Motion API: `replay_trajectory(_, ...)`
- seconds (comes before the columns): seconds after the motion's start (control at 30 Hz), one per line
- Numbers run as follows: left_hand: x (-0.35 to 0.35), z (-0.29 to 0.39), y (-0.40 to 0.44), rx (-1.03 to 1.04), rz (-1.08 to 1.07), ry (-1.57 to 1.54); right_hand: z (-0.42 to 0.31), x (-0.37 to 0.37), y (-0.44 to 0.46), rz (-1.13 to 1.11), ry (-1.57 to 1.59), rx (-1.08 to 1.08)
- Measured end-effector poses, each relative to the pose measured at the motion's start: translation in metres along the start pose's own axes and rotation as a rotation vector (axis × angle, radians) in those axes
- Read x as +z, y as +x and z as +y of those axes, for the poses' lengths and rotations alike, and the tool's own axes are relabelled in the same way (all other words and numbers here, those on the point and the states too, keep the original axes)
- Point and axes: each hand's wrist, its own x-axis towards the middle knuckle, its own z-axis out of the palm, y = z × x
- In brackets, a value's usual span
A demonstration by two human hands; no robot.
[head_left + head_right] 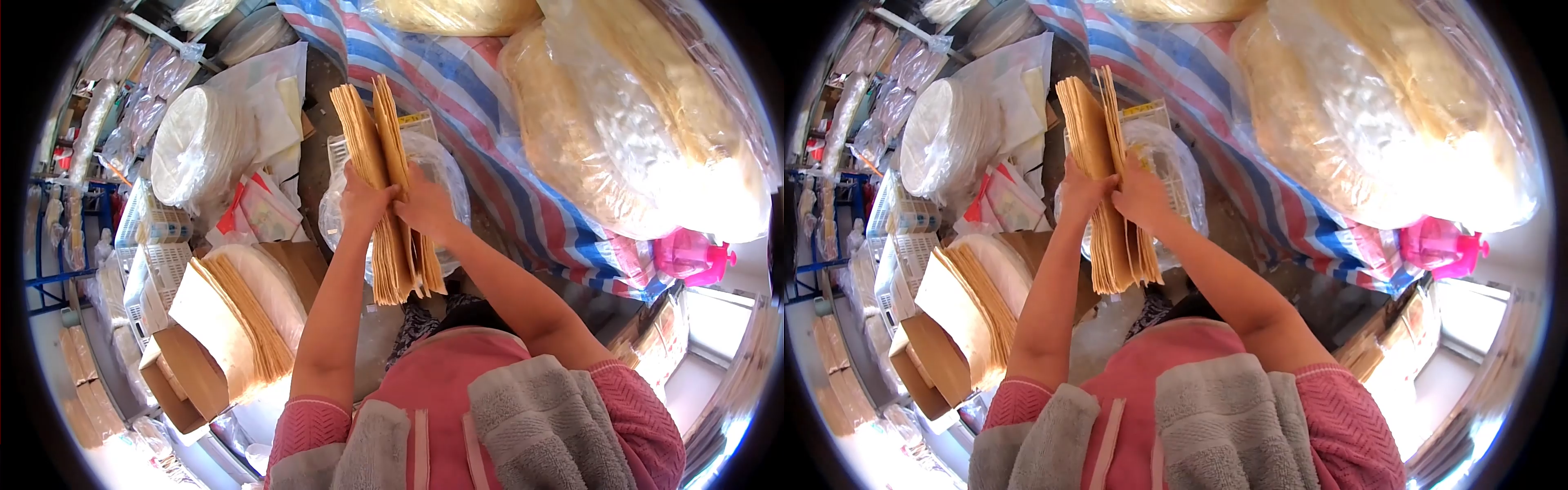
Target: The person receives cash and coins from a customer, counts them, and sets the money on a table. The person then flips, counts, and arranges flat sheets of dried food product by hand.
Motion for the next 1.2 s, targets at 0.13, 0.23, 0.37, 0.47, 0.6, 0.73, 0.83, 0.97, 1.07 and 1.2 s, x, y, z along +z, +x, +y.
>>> replay_trajectory(0.13,0.004,0.001,0.006,-0.037,-0.048,0.056,-0.009,0.000,-0.001,0.036,0.014,0.011)
replay_trajectory(0.23,0.005,0.000,0.005,-0.045,-0.050,0.003,0.002,0.007,0.004,0.076,0.010,-0.032)
replay_trajectory(0.37,0.012,-0.022,0.014,-0.062,-0.047,-0.059,0.029,0.019,0.011,0.157,-0.012,-0.161)
replay_trajectory(0.47,0.000,-0.019,0.011,-0.073,-0.059,-0.061,0.036,0.005,0.015,0.051,0.056,-0.065)
replay_trajectory(0.6,-0.011,-0.027,0.011,0.024,-0.134,-0.227,0.057,-0.014,0.021,0.109,0.011,-0.083)
replay_trajectory(0.73,-0.030,-0.027,-0.006,-0.035,-0.459,-0.640,0.072,-0.020,0.026,0.049,0.032,-0.032)
replay_trajectory(0.83,-0.029,-0.033,-0.011,-0.127,-0.526,-0.646,0.065,-0.019,0.024,-0.048,0.151,-0.041)
replay_trajectory(0.97,-0.022,-0.031,-0.016,-0.121,-0.528,-0.711,0.025,-0.027,0.018,-0.195,0.343,-0.033)
replay_trajectory(1.07,-0.022,-0.030,-0.017,-0.109,-0.527,-0.723,0.026,-0.011,0.024,-0.096,0.227,-0.041)
replay_trajectory(1.2,-0.023,-0.031,-0.018,-0.072,-0.534,-0.757,0.018,-0.013,0.025,-0.147,0.273,-0.042)
